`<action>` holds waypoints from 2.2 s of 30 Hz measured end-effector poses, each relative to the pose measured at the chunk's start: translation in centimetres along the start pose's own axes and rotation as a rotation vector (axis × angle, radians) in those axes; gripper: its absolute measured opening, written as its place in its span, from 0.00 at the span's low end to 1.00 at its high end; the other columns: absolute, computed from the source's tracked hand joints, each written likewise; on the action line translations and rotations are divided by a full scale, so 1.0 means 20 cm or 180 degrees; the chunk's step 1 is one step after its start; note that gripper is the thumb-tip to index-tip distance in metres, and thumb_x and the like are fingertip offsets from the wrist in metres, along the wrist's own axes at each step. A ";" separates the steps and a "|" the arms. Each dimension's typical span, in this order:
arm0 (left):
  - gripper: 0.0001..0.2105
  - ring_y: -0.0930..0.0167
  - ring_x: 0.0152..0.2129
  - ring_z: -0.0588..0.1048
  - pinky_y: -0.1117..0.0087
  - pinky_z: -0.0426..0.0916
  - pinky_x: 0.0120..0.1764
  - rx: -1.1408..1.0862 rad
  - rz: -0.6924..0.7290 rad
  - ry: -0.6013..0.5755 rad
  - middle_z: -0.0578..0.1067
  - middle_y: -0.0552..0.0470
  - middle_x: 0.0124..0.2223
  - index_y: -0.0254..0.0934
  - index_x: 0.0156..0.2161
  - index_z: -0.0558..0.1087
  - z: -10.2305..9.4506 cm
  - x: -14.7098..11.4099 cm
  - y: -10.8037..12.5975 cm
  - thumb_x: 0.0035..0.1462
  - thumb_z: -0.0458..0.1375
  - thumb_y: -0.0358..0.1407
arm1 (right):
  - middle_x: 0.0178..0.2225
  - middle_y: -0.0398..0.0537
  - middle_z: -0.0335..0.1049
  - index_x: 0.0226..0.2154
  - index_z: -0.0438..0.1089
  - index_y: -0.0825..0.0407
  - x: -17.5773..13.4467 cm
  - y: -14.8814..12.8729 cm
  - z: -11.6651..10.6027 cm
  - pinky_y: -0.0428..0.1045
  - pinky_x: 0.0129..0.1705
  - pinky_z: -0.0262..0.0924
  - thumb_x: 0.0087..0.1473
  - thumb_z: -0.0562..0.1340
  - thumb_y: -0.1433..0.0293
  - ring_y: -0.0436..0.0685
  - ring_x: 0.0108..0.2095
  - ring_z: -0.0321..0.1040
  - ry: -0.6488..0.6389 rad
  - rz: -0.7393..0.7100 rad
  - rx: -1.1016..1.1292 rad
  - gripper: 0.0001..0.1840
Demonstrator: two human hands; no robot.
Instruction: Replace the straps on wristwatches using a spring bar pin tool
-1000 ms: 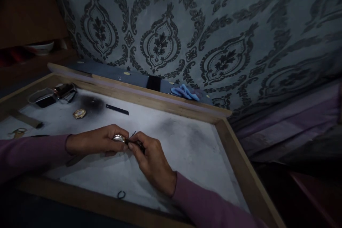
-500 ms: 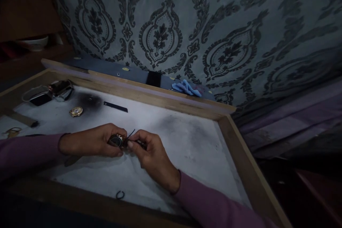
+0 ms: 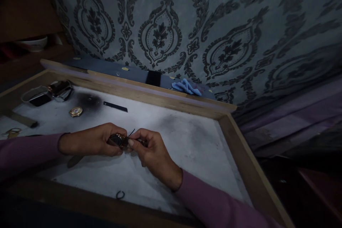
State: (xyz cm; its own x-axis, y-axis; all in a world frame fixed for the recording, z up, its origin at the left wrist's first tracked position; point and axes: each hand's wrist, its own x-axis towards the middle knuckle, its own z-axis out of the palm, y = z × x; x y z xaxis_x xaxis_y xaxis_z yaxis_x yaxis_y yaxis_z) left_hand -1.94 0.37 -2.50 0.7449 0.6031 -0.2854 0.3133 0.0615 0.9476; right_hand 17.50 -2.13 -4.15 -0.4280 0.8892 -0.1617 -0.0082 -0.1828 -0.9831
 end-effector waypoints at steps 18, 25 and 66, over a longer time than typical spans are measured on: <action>0.07 0.78 0.19 0.56 0.74 0.51 0.23 0.0062 0.0009 -0.0040 0.58 0.62 0.23 0.37 0.26 0.61 0.00 0.00 0.00 0.50 0.56 0.30 | 0.23 0.40 0.66 0.29 0.71 0.52 -0.02 0.00 0.00 0.41 0.17 0.51 0.55 0.64 0.63 0.45 0.19 0.56 -0.0011 -0.0474 -0.0452 0.10; 0.08 0.78 0.21 0.56 0.75 0.52 0.24 -0.0024 0.0035 -0.0157 0.58 0.62 0.24 0.36 0.27 0.62 0.00 -0.01 0.02 0.53 0.57 0.33 | 0.25 0.42 0.69 0.29 0.72 0.53 -0.02 0.01 0.00 0.45 0.28 0.59 0.57 0.62 0.65 0.49 0.26 0.63 0.0048 -0.0771 -0.0872 0.09; 0.08 0.79 0.15 0.55 0.76 0.50 0.20 -0.0469 0.0024 0.0087 0.59 0.62 0.18 0.35 0.26 0.67 0.02 0.01 0.01 0.53 0.56 0.37 | 0.26 0.44 0.69 0.31 0.69 0.53 -0.04 -0.01 0.03 0.46 0.29 0.59 0.57 0.59 0.69 0.51 0.27 0.64 0.0381 -0.1068 -0.1521 0.06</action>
State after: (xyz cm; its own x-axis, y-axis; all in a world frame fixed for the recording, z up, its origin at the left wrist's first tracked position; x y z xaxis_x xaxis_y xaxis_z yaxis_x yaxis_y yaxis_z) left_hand -1.47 0.14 -2.49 0.7300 0.6252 -0.2761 0.2164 0.1718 0.9611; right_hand 17.28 -3.10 -3.83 -0.3673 0.9119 0.1833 0.2940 0.3008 -0.9072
